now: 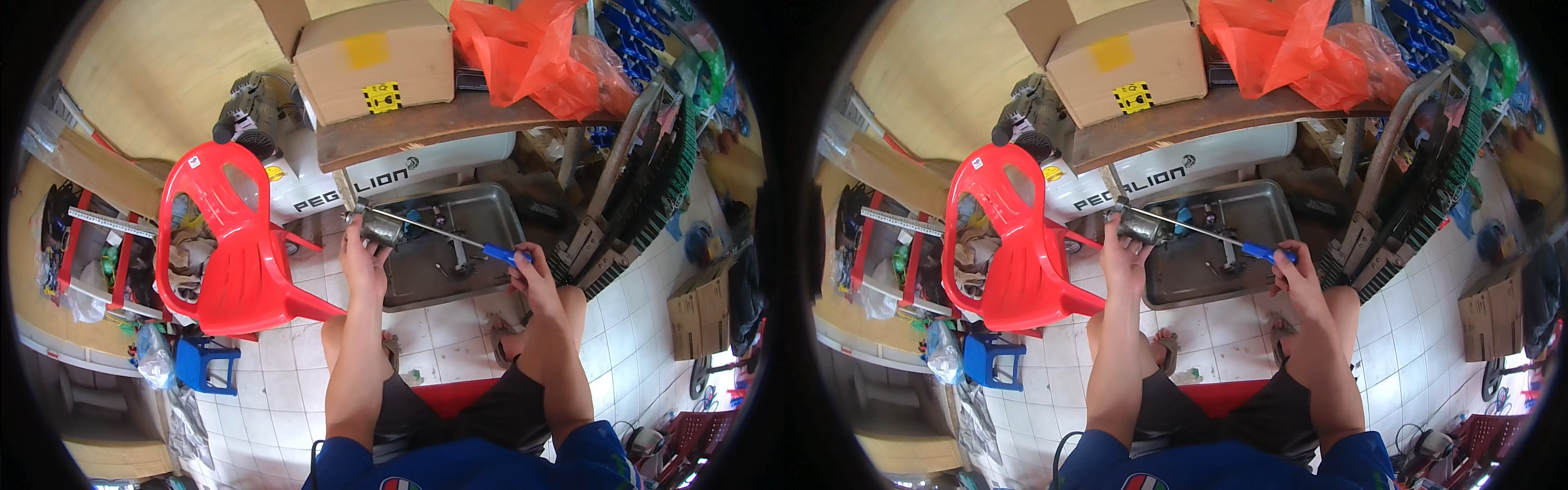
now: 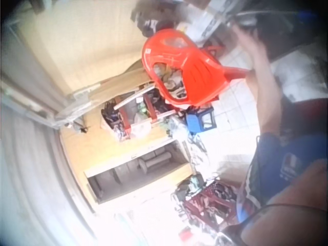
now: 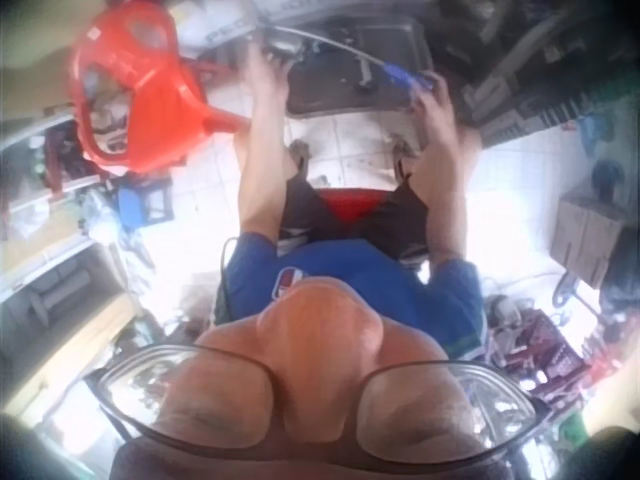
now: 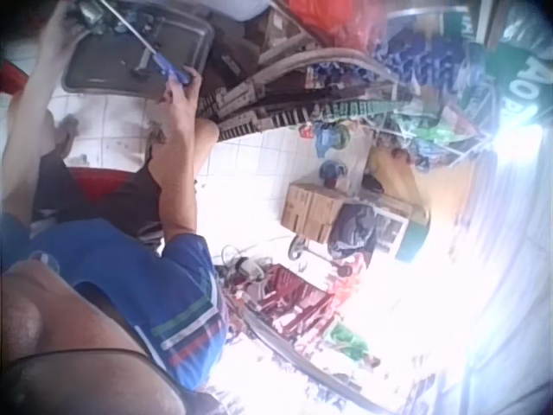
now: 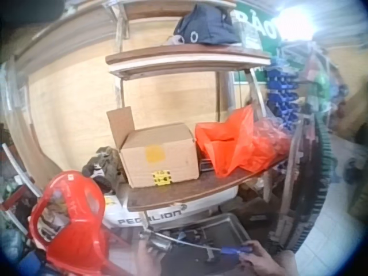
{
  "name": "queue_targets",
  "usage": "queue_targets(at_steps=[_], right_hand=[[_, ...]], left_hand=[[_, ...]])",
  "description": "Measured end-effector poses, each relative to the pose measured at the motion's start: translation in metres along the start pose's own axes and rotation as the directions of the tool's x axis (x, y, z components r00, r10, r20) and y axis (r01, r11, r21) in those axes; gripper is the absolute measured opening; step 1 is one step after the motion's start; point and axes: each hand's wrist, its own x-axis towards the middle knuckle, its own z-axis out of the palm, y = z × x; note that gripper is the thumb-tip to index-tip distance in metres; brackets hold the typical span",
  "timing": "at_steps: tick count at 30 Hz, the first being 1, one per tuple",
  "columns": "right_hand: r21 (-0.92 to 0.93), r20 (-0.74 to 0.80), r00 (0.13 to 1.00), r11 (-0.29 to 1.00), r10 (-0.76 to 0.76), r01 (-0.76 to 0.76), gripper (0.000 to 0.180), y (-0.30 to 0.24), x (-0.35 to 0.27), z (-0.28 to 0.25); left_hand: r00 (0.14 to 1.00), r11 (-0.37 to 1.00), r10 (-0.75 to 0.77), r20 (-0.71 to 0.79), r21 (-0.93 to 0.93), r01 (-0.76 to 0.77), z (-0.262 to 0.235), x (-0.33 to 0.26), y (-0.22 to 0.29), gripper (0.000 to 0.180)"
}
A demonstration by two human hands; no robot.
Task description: The person disassembles a carburetor by using a screwdriver to remove screws and separating the metal housing components over a tray.
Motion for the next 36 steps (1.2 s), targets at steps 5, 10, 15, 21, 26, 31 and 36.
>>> queue_targets(at_steps=[5, 10, 15, 21, 26, 31, 36], right_hand=[[-0.092, 0.011, 1.000, 0.996, 0.018, -0.017, 0.036, -0.007, 0.000, 0.001], [-0.265, -0.141, 0.978, 0.958, -0.153, 0.112, 0.038, 0.002, 0.006, 0.004], [-0.176, -0.062, 0.990, 0.978, -0.126, 0.113, 0.040, -0.004, 0.004, -0.003], [-0.212, -0.051, 0.998, 0.977, -0.042, 0.030, 0.045, -0.002, 0.010, -0.015], [-0.271, -0.067, 0.987, 0.955, -0.145, 0.121, 0.038, -0.005, 0.005, -0.006], [-0.195, 0.021, 0.979, 0.960, -0.201, 0.201, 0.034, -0.005, 0.000, -0.005], [-0.143, 0.066, 0.977, 0.967, -0.205, 0.213, 0.033, -0.001, 0.002, -0.007]], left_hand=[[1.000, 1.000, 0.029, 0.007, -0.001, -0.029, -0.003, 0.000, 0.004, 0.050], [1.000, 1.000, 0.023, 0.012, 0.013, -0.023, -0.002, -0.002, 0.002, 0.052], [1.000, 1.000, 0.013, -0.010, 0.000, -0.013, 0.002, -0.006, 0.000, 0.048], [1.000, 1.000, 0.012, -0.010, -0.028, -0.013, -0.003, 0.000, 0.000, 0.044], [1.000, 1.000, 0.020, -0.004, -0.006, -0.020, -0.004, 0.001, -0.002, 0.043], [1.000, 0.999, 0.018, -0.005, -0.033, -0.018, 0.000, -0.003, -0.001, 0.041], [1.000, 0.999, 0.027, -0.008, -0.034, -0.027, -0.001, -0.004, 0.003, 0.042]])
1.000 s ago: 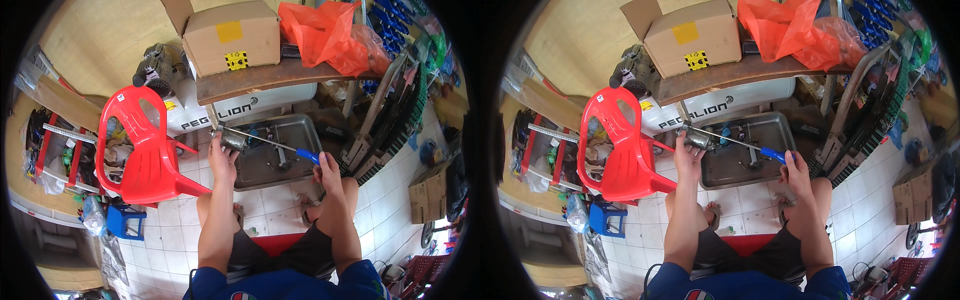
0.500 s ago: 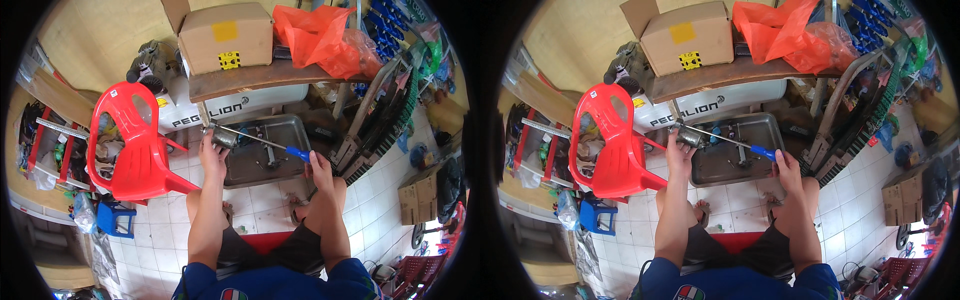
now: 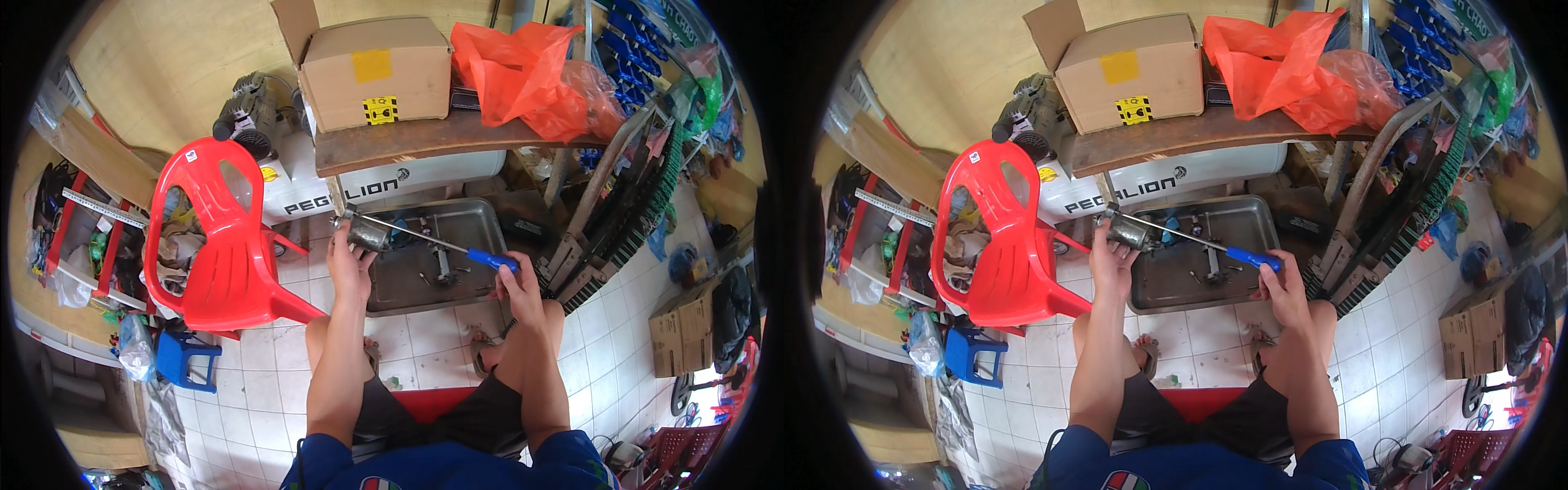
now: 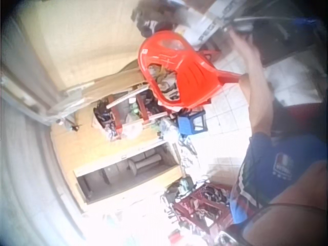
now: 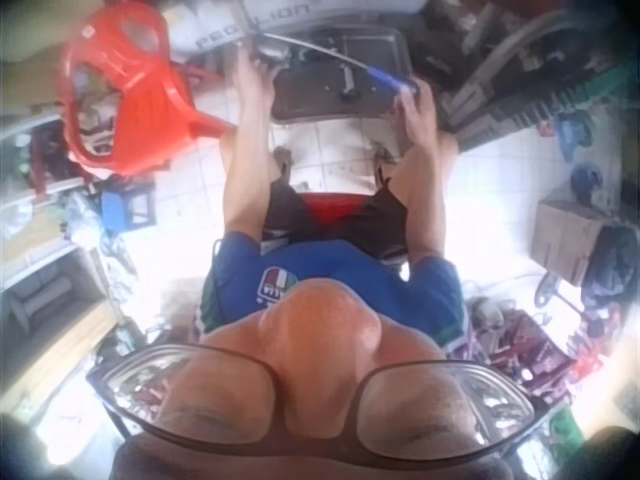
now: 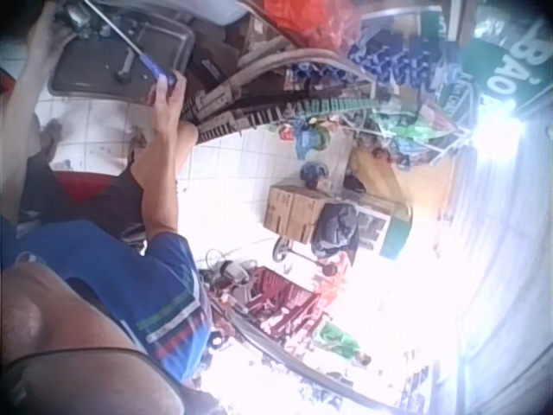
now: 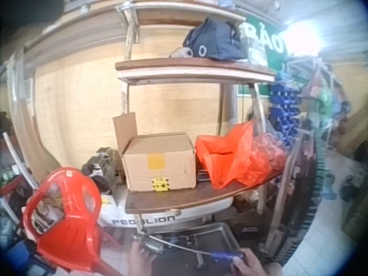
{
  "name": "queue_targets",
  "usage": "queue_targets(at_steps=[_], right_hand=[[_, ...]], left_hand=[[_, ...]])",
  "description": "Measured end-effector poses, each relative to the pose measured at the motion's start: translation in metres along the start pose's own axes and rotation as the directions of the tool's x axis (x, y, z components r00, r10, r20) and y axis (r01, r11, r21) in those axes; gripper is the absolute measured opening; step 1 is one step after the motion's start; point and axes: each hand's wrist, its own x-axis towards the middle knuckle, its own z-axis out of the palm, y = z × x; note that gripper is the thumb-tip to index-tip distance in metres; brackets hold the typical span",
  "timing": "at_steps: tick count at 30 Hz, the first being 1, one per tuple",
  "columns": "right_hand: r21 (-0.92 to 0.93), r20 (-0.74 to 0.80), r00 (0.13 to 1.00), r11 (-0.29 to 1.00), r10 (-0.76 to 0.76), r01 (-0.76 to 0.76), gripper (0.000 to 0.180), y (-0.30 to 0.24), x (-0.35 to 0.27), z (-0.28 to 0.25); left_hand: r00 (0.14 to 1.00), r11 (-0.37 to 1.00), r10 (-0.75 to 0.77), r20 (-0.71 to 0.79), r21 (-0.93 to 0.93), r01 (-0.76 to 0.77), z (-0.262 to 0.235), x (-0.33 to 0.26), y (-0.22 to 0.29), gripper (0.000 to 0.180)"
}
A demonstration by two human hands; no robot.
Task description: The person disassembles a carburetor by using a screwdriver to remove screws and separating the metal housing components over a tray.
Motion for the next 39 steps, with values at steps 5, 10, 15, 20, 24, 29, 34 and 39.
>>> queue_targets(at_steps=[5, 10, 15, 20, 24, 29, 34, 39], right_hand=[[-0.169, -0.095, 0.995, 0.986, -0.017, 0.001, 0.034, 0.008, 0.005, -0.006], [-0.183, -0.077, 0.997, 0.983, 0.014, -0.028, 0.038, -0.006, 0.000, 0.004], [-0.172, 0.033, 0.998, 0.984, -0.049, 0.054, 0.040, 0.000, -0.002, -0.001], [-0.178, -0.081, 0.992, 0.978, 0.095, -0.108, 0.038, -0.004, 0.003, 0.000], [-0.306, -0.206, 0.977, 0.945, 0.055, -0.117, 0.046, 0.002, 0.005, 0.002], [-0.131, -0.183, 0.979, 0.989, -0.093, 0.070, 0.044, 0.001, 0.000, 0.011], [-0.139, -0.022, 0.997, 0.987, 0.074, -0.077, 0.042, 0.000, 0.002, -0.006], [-0.094, -0.100, 0.989, 0.989, 0.107, -0.117, 0.044, 0.011, 0.006, -0.004]], left_hand=[[1.000, 1.000, -0.005, 0.010, -0.002, 0.005, 0.003, 0.002, -0.002, 0.043], [1.000, 0.999, -0.013, -0.008, 0.038, 0.013, 0.002, -0.002, 0.000, 0.044], [1.000, 1.000, 0.003, 0.003, -0.014, -0.003, -0.001, 0.004, -0.002, 0.044], [0.999, 1.000, -0.003, 0.043, 0.001, 0.003, -0.005, 0.009, 0.000, 0.044], [0.998, 0.999, -0.002, 0.063, 0.048, -0.001, -0.001, 0.002, 0.001, 0.044], [1.000, 0.999, -0.007, 0.030, 0.031, 0.006, -0.002, 0.005, -0.003, 0.044], [1.000, 1.000, -0.011, 0.018, 0.025, 0.010, -0.003, 0.006, 0.002, 0.043], [0.999, 1.000, 0.012, 0.038, 0.018, -0.013, -0.003, 0.004, 0.002, 0.043]])
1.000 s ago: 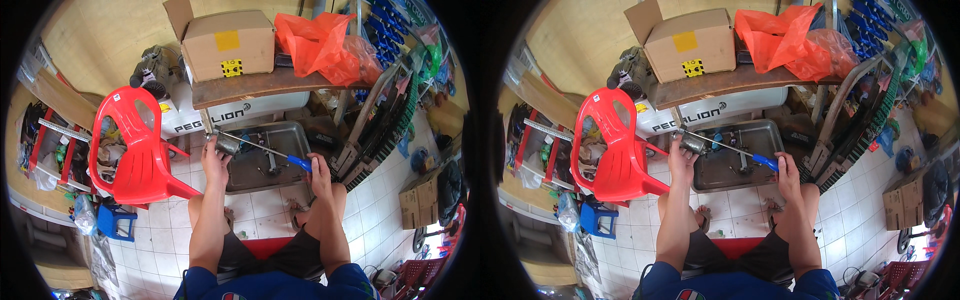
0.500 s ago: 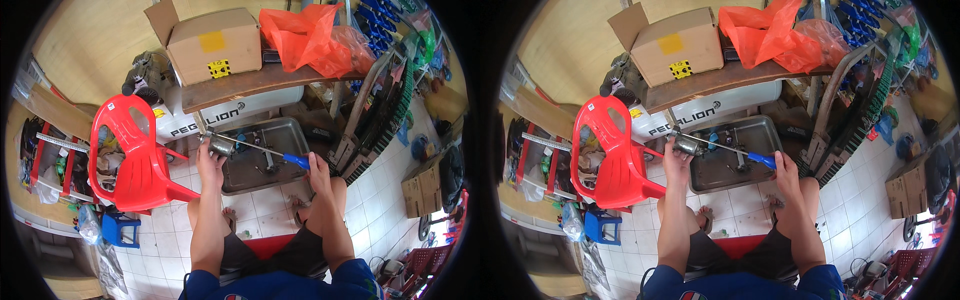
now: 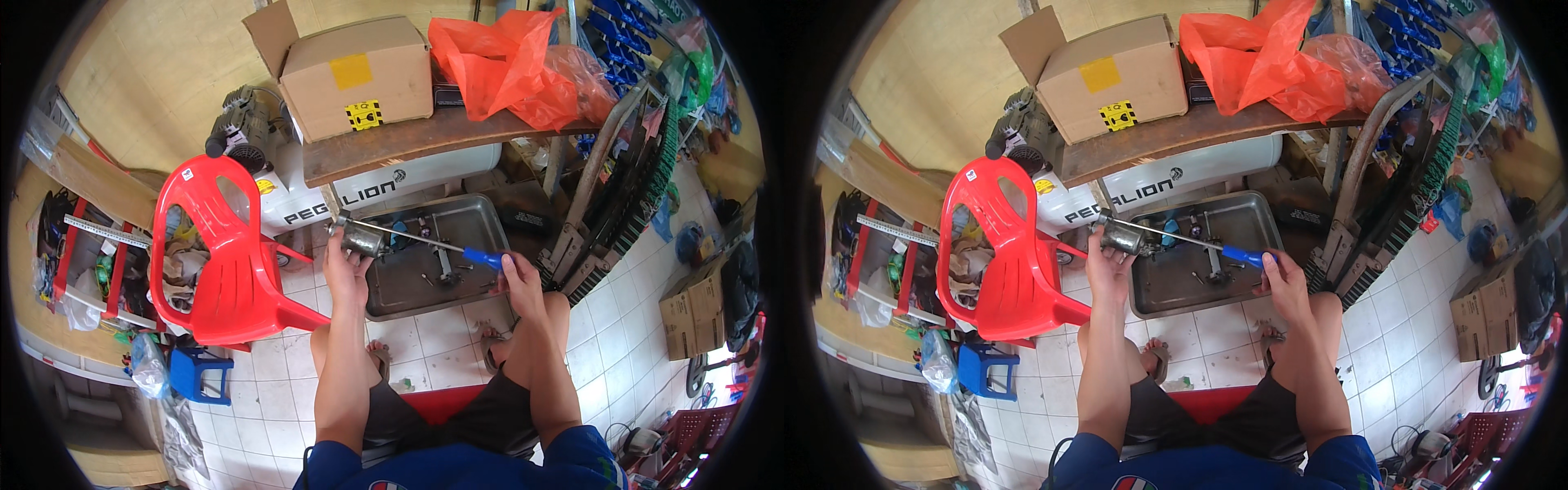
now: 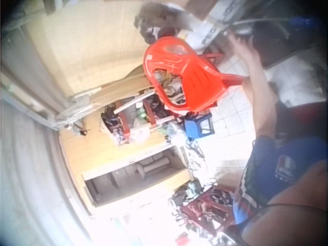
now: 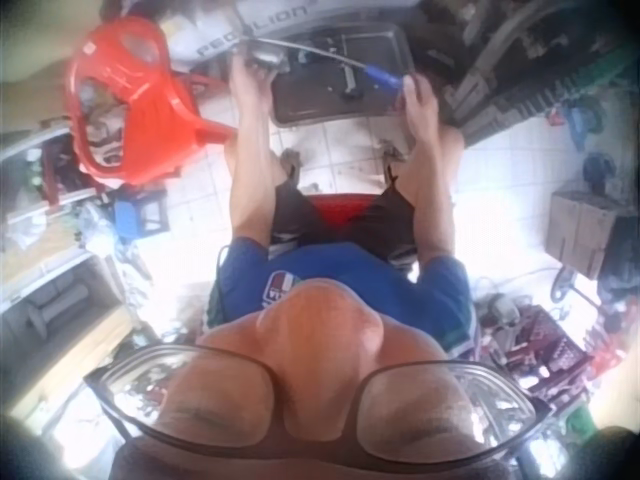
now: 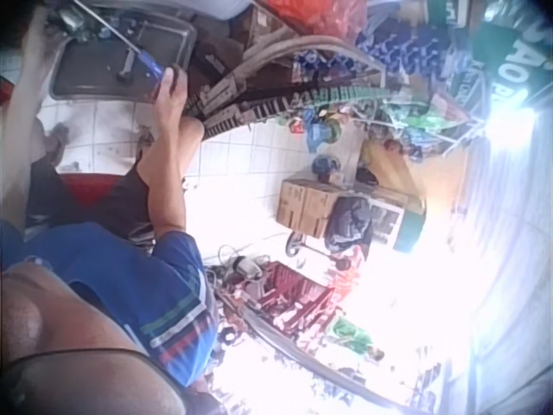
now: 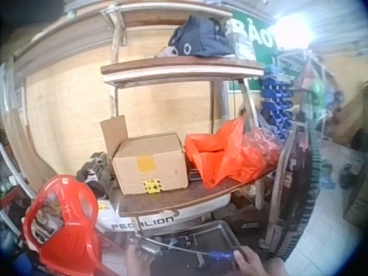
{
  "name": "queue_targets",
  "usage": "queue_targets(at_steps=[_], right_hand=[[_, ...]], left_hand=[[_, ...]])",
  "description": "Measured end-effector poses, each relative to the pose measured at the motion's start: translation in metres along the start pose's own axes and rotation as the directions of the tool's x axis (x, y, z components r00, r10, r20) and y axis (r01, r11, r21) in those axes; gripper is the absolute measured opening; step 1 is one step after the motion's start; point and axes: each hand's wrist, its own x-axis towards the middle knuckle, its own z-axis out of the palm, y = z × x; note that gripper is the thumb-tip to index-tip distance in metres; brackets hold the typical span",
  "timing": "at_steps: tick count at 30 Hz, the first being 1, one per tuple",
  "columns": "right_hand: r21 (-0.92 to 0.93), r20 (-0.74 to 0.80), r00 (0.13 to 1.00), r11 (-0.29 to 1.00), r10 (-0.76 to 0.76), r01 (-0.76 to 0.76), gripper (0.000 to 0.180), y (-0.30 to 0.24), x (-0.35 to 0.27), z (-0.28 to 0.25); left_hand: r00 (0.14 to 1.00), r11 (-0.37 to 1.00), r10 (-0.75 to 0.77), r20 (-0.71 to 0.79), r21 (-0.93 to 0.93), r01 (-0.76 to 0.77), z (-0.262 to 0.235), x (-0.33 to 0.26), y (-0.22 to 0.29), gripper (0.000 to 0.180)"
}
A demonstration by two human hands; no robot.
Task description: The person disassembles a carburetor by using a screwdriver to remove screws and separating the metal housing components over a tray.
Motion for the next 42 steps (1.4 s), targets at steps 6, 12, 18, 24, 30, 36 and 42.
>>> queue_targets(at_steps=[6, 12, 18, 24, 30, 36, 42], right_hand=[[0.027, -0.048, 0.980, 0.980, -0.195, 0.196, 0.037, -0.015, -0.010, 0.014], [-0.033, 0.071, 0.997, 0.999, -0.018, 0.021, 0.037, -0.003, -0.001, -0.005], [0.014, -0.038, 0.993, 0.994, -0.111, 0.112, 0.037, -0.011, -0.008, 0.005], [0.016, 0.045, 0.982, 0.983, -0.182, 0.182, 0.036, -0.012, -0.008, 0.003], [0.040, -0.035, 0.992, 0.991, -0.125, 0.126, 0.035, -0.007, -0.005, 0.004], [0.090, -0.003, 0.985, 0.981, -0.172, 0.172, 0.037, -0.018, -0.011, 0.009], [0.040, 0.069, 0.987, 0.989, -0.148, 0.145, 0.041, -0.003, -0.002, -0.002]], left_hand=[[0.999, 0.999, -0.032, 0.004, -0.011, 0.032, -0.002, 0.004, -0.002, 0.043], [1.000, 1.000, -0.007, -0.010, -0.027, 0.007, 0.003, -0.002, 0.003, 0.043], [1.000, 1.000, -0.025, 0.005, 0.012, 0.025, -0.001, 0.002, 0.001, 0.043], [0.999, 0.999, -0.034, 0.009, -0.015, 0.034, -0.001, 0.004, 0.000, 0.042], [1.000, 1.000, -0.019, 0.000, -0.008, 0.019, 0.001, 0.000, 0.000, 0.042], [0.999, 0.999, -0.037, 0.006, -0.007, 0.037, 0.001, 0.000, 0.000, 0.043], [1.000, 0.999, -0.024, 0.009, -0.028, 0.024, 0.002, -0.001, 0.003, 0.044]])
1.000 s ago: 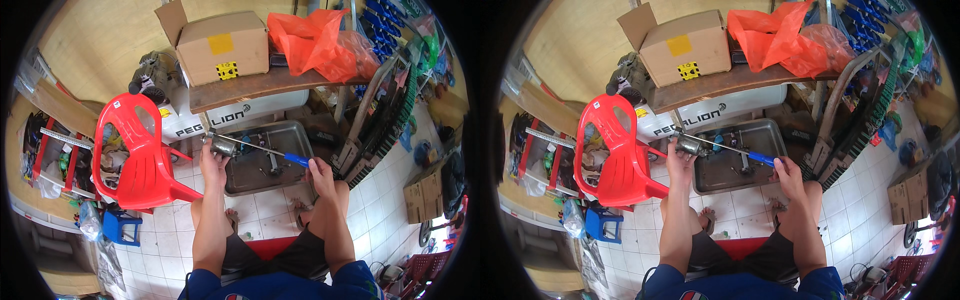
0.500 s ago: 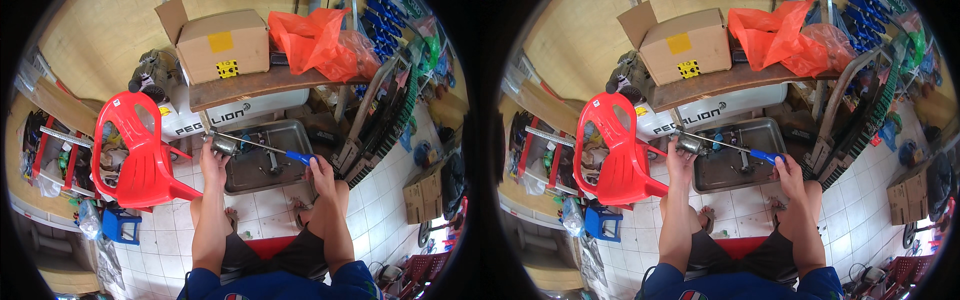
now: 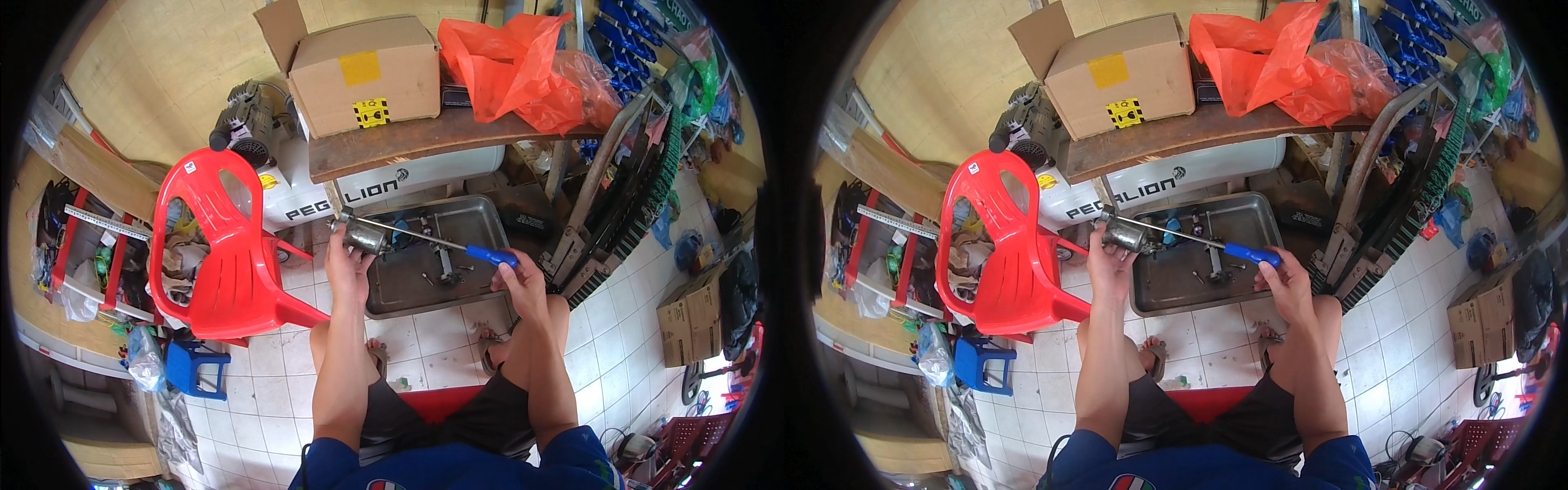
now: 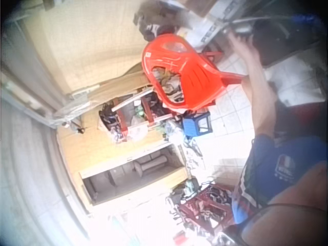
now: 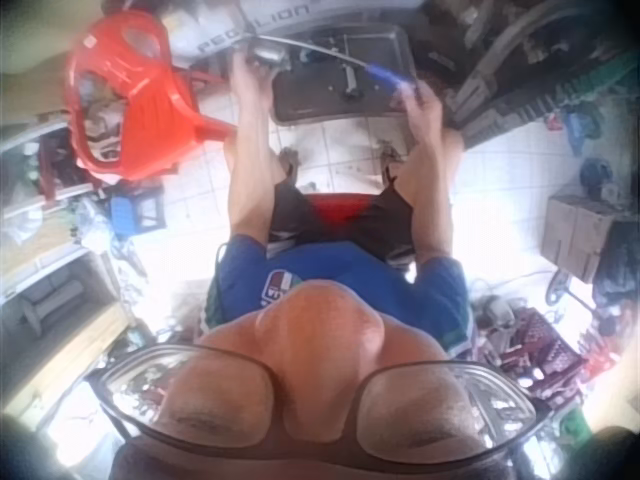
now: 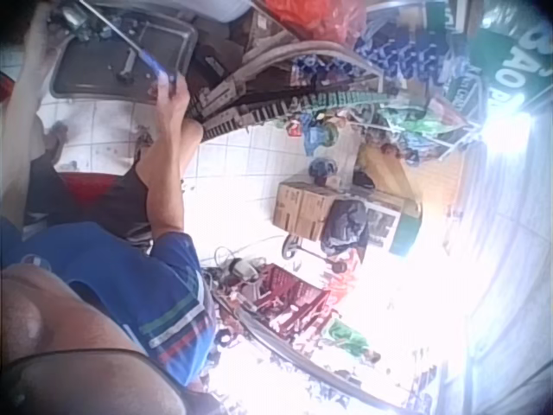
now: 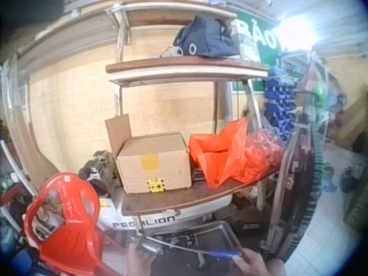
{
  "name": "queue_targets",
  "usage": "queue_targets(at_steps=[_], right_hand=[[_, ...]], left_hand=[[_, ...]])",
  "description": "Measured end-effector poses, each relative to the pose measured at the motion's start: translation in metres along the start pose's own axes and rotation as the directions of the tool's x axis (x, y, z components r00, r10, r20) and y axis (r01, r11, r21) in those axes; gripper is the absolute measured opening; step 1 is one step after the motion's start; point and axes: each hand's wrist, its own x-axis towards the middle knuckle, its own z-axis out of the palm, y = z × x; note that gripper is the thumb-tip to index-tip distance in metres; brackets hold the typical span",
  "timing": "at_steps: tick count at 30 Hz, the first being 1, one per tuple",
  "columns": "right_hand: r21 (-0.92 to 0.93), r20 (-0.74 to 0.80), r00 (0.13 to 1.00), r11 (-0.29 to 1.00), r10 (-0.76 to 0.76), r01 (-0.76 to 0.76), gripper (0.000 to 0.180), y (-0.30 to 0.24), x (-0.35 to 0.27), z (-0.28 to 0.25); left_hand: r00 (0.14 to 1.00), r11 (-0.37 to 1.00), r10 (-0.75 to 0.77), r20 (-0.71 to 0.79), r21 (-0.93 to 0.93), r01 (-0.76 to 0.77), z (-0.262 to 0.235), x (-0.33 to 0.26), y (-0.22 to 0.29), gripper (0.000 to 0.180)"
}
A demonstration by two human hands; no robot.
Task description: The person disassembles a carburetor by using a screwdriver to remove screws and separating the metal housing components over a tray.
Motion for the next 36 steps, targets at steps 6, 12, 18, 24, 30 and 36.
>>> queue_targets(at_steps=[6, 12, 18, 24, 30, 36], right_hand=[[-0.020, -0.101, 0.993, 0.998, 0.056, -0.058, 0.040, -0.015, -0.004, 0.008], [0.038, -0.075, 0.991, 0.993, -0.110, 0.113, 0.043, -0.010, -0.004, 0.011], [0.072, 0.013, 0.999, 0.996, -0.052, 0.051, 0.043, -0.005, -0.003, 0.003], [-0.051, -0.137, 0.989, 0.997, -0.057, 0.050, 0.035, -0.008, -0.001, 0.013], [0.011, -0.029, 0.999, 0.999, -0.033, 0.033, 0.034, -0.017, -0.005, 0.006], [0.023, -0.039, 0.998, 0.998, -0.049, 0.050, 0.038, -0.011, -0.004, 0.010]], left_hand=[[1.000, 1.000, 0.006, 0.001, 0.014, -0.006, 0.000, -0.001, 0.000, 0.043], [1.000, 1.000, 0.007, 0.004, 0.009, -0.007, 0.000, 0.001, -0.004, 0.042], [1.000, 1.000, 0.026, -0.011, -0.001, -0.026, -0.001, 0.000, -0.001, 0.041], [1.000, 0.999, 0.030, 0.005, 0.018, -0.030, -0.001, 0.000, 0.000, 0.041], [1.000, 1.000, 0.021, -0.008, 0.015, -0.021, 0.000, 0.001, -0.004, 0.042], [1.000, 1.000, 0.028, -0.004, 0.007, -0.028, -0.002, 0.002, -0.001, 0.042]])
